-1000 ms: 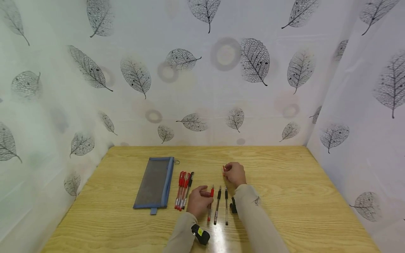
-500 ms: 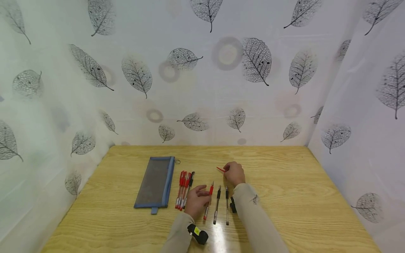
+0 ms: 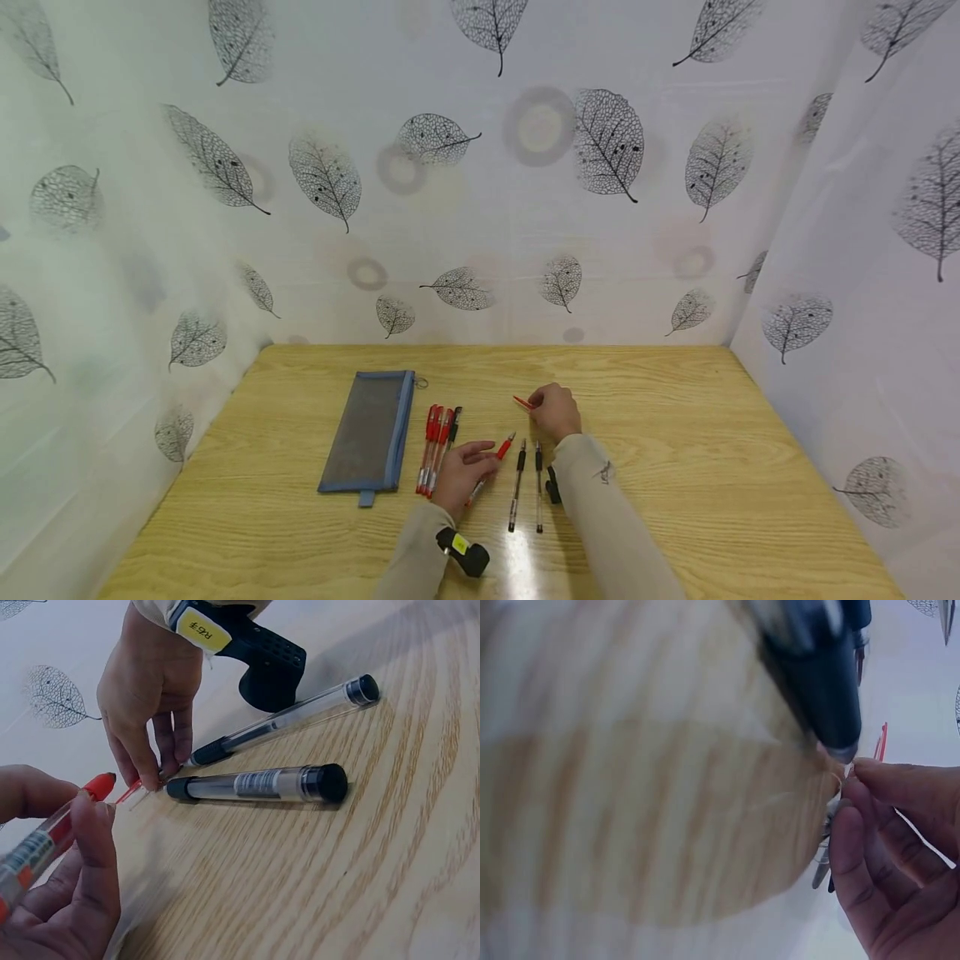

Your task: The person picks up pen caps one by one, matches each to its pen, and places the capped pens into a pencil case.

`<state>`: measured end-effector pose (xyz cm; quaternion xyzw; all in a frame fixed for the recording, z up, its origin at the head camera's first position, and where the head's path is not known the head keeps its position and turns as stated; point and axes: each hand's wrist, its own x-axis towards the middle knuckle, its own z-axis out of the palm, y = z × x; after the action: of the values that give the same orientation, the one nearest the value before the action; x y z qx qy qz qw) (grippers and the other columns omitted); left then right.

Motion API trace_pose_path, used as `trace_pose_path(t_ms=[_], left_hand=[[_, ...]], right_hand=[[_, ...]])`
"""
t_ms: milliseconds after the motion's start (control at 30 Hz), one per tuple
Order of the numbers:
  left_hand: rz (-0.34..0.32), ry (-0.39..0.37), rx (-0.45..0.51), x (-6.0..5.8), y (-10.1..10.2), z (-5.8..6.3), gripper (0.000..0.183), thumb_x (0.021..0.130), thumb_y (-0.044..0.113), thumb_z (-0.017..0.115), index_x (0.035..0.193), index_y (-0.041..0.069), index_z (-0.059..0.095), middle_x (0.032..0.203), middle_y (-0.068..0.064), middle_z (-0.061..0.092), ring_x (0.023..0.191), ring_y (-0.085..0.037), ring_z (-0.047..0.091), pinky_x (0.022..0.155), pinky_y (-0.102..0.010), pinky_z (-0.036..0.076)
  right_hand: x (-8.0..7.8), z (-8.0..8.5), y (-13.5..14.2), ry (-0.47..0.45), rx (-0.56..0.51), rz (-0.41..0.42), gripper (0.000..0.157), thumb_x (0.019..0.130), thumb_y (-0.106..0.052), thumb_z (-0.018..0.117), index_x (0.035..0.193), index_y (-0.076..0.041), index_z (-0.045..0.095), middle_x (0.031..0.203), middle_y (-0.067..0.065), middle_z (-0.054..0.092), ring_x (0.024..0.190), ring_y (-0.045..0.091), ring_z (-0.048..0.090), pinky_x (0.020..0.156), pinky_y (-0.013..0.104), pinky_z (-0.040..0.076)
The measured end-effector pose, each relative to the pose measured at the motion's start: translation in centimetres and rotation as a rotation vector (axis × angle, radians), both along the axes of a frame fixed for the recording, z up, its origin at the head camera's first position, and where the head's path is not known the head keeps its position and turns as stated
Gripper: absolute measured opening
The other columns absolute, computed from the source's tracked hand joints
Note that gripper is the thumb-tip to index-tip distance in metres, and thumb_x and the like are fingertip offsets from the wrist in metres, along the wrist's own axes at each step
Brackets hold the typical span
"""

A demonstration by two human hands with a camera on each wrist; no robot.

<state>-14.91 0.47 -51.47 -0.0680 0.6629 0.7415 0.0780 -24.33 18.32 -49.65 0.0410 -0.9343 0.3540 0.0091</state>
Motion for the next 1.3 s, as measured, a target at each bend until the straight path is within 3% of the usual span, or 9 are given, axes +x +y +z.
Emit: trace_pose_path(t_ms=[300,400,633,900,1133,1300], left_hand=[[-0.029,-0.012,-0.018,-0.2,-0.5,-0.3,0.02,0.088,0.003,0.066,0.107,-0.001,0.07,0.091,-0.007,0.068,0.075,-0.011,0.06,0.065,-0.024,0.05],[-0.034,-0.014,-0.022,-0.2,-0.5,-0.5,0.019,0.088,0.007,0.066,0.106,-0.001,0.071,0.09,-0.006,0.069,0.073,-0.011,0.058,0.063,-0.023,0.047],[-0.06,-0.01,-0.019,0.0,-0.6,-0.2,0.02,0.088,0.009,0.067,0.105,-0.001,0.071,0.091,-0.009,0.07,0.071,-0.01,0.058,0.059,-0.02,0.046],[-0.072,-0.031,-0.099,0.6,-0.9,0.7,0.019,0.09,0.015,0.066,0.105,0.006,0.072,0.082,-0.009,0.069,0.05,-0.006,0.043,0.043,-0.019,0.035],[-0.079,-0.003,-0.095,0.8,-1.3,0.8,0.02,0.091,0.016,0.065,0.108,0.008,0.072,0.08,-0.007,0.067,0.051,-0.007,0.043,0.044,-0.02,0.036],[-0.086,0.009,-0.08,0.8,-1.3,0.4,0.02,0.091,0.016,0.066,0.108,0.007,0.071,0.08,-0.005,0.067,0.054,-0.01,0.048,0.046,-0.022,0.04]], right_hand=[[-0.1,-0.3,0.3,0.002,-0.059,0.046,0.016,0.083,0.003,0.068,0.098,0.006,0.072,0.109,0.025,0.066,0.104,0.04,0.06,0.088,0.05,0.049],[-0.1,-0.4,0.6,0.019,-0.069,0.066,0.016,0.083,0.003,0.068,0.099,0.006,0.072,0.109,0.025,0.066,0.1,0.039,0.061,0.084,0.049,0.051],[0.0,-0.6,1.1,0.036,-0.123,0.082,0.011,0.084,0.005,0.066,0.093,0.005,0.072,0.099,0.02,0.068,0.075,0.023,0.062,0.061,0.032,0.051],[0.7,-0.5,1.5,0.048,-0.178,0.1,0.009,0.088,-0.001,0.067,0.094,0.001,0.073,0.116,0.025,0.063,0.088,0.029,0.063,0.065,0.033,0.051],[1.5,-0.3,1.8,0.011,-0.307,0.159,0.014,0.092,-0.004,0.063,0.1,0.005,0.069,0.103,0.02,0.065,0.078,0.028,0.065,0.064,0.035,0.054],[2.2,0.0,1.9,0.001,-0.391,0.202,0.019,0.094,-0.006,0.061,0.106,0.008,0.067,0.1,0.023,0.064,0.081,0.033,0.065,0.068,0.038,0.056]])
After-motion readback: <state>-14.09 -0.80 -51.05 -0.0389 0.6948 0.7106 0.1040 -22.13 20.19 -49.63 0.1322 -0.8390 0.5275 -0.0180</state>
